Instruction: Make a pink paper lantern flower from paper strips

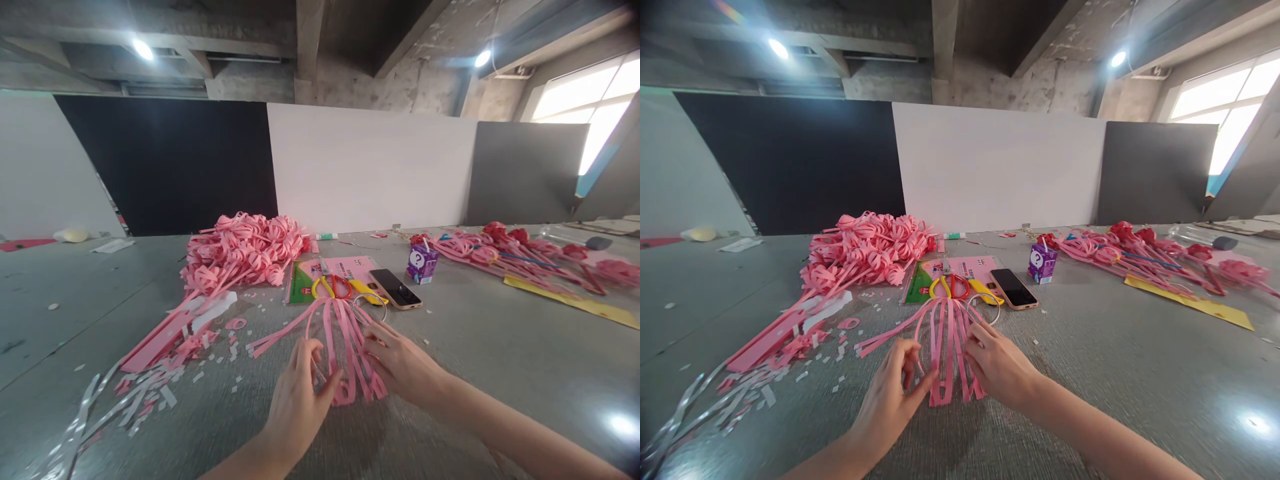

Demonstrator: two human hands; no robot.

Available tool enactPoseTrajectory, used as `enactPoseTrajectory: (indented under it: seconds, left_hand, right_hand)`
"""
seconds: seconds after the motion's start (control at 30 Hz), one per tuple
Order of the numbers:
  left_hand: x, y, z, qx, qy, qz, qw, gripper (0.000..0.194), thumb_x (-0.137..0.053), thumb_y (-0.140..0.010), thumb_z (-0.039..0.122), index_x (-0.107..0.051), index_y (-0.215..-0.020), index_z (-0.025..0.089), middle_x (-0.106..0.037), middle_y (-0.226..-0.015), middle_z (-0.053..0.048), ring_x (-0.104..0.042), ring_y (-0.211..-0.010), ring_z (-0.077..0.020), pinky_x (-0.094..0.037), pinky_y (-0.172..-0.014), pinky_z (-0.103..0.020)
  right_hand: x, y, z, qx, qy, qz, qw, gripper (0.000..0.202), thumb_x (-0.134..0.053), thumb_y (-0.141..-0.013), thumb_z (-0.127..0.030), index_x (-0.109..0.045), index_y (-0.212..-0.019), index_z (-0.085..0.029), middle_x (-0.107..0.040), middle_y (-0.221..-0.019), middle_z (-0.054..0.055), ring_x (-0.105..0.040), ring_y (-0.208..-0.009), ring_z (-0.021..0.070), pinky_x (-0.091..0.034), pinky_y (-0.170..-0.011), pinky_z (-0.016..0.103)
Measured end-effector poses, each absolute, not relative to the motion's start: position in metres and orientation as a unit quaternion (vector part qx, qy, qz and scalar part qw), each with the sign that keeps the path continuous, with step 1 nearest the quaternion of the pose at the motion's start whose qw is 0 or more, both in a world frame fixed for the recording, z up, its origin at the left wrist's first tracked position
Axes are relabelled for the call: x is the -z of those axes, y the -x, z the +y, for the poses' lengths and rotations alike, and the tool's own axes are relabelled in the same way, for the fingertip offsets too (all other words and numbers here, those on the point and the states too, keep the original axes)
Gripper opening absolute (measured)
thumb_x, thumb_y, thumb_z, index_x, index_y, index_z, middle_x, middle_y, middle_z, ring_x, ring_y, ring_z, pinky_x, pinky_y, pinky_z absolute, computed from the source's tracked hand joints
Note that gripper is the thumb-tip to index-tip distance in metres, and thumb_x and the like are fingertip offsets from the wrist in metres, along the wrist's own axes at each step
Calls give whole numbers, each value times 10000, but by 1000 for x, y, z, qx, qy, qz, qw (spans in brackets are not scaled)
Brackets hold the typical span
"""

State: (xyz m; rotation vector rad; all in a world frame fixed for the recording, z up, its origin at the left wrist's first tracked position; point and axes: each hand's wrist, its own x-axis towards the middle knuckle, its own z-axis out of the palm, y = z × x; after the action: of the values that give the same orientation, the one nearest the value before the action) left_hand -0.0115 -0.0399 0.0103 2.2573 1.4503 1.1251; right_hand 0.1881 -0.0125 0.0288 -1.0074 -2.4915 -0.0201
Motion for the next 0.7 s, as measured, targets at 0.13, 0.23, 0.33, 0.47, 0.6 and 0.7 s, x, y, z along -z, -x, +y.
enactPoseTrajectory:
  seconds: [0.13,0.23,0.33,0.47,0.6,0.7]
  left_hand:
    - [-7,13,-37,-356,-794,481,104,90,-422,-812,198,-438,-900,196,-446,-796,-8,-479,-636,-131,-403,-582,-248]
    - [-8,13,-36,-342,-812,459,115,122,-378,-828,155,-478,-767,189,-471,-759,-3,-491,-648,-124,-387,-597,-231]
    - [-9,13,-35,-350,-809,452,137,166,-382,-817,120,-489,-704,176,-474,-707,8,-480,-610,-108,-364,-571,-205]
    - [-8,15,-33,-380,-784,462,165,179,-417,-796,120,-502,-644,164,-457,-636,23,-450,-554,-93,-333,-523,-181]
    - [-6,16,-31,-401,-750,486,201,199,-452,-794,189,-545,-620,162,-475,-616,21,-466,-550,-99,-331,-507,-177]
    - [-5,16,-31,-411,-730,489,242,190,-467,-791,224,-595,-662,168,-501,-625,17,-477,-529,-100,-352,-512,-180]
  right_hand:
    - [-27,-189,-10,25,359,-907,220,117,-447,-801,-125,-545,-759,-172,-496,-867,56,-477,-816,171,-459,-731,320]
    - [-27,-189,-9,26,353,-910,218,119,-449,-790,-115,-542,-745,-175,-500,-855,55,-484,-807,170,-464,-721,320]
    - [-27,-188,-13,36,366,-890,269,160,-429,-773,-89,-541,-847,-176,-500,-896,73,-490,-837,181,-462,-725,336]
    - [-19,-183,-29,94,309,-859,397,277,-411,-732,-57,-479,-982,-155,-530,-947,102,-486,-880,202,-429,-737,380]
    - [-10,-177,-45,159,176,-893,382,180,-439,-681,-71,-506,-824,-157,-628,-857,57,-526,-863,199,-390,-762,381]
    - [-9,-174,-50,175,175,-898,365,151,-423,-688,-81,-512,-777,-164,-660,-833,45,-546,-880,181,-362,-791,362]
